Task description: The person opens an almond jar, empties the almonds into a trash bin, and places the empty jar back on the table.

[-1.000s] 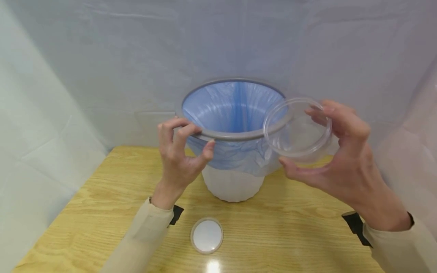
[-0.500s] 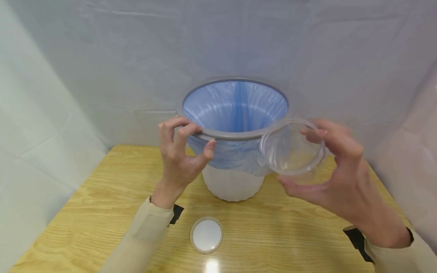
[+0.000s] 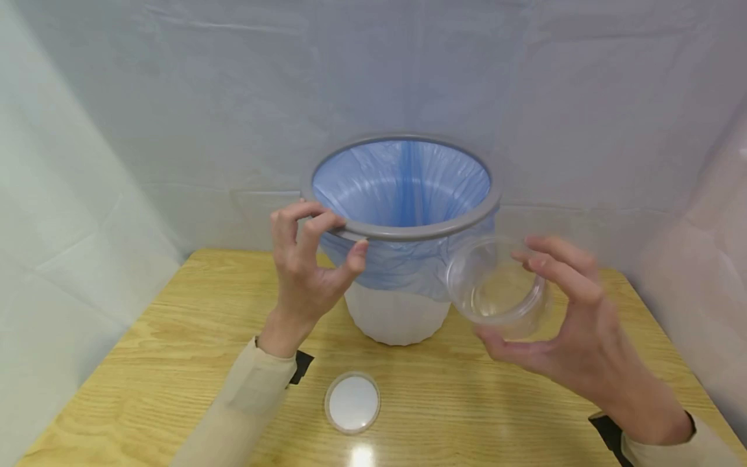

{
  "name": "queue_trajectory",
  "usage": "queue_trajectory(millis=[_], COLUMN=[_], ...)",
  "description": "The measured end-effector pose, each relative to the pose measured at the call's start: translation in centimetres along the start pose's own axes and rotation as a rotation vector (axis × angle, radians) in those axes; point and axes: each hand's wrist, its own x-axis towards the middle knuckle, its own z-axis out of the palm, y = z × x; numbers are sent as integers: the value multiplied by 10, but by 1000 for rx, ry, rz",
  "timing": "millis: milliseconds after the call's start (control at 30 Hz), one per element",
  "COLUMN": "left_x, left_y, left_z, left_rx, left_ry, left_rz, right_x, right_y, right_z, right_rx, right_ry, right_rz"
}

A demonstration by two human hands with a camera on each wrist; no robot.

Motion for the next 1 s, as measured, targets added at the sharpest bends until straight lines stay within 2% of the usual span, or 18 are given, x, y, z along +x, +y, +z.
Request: queue_trajectory(millis=[67,200,467,700,1000], left_x=[0,-1,0,0,0], left_y=[0,0,-1,-3,-4], left_z=[0,0,-1,-1,-2], left_rx=[0,-2,-2,1,8], left_ry=[-1,-1,5,4,-3], left_rz=[0,-1,-5,-5,-12], right_x=[-4,-13,-20,-28,-32], right_y=[-1,0,3,3,-1], right_z=[-2,2,11,14,14], right_rx=[-35,-40,-24,-25,33], right_ry=[-24,-14,34,47,-11], right_rz=[12,-14,-126,-169,-167])
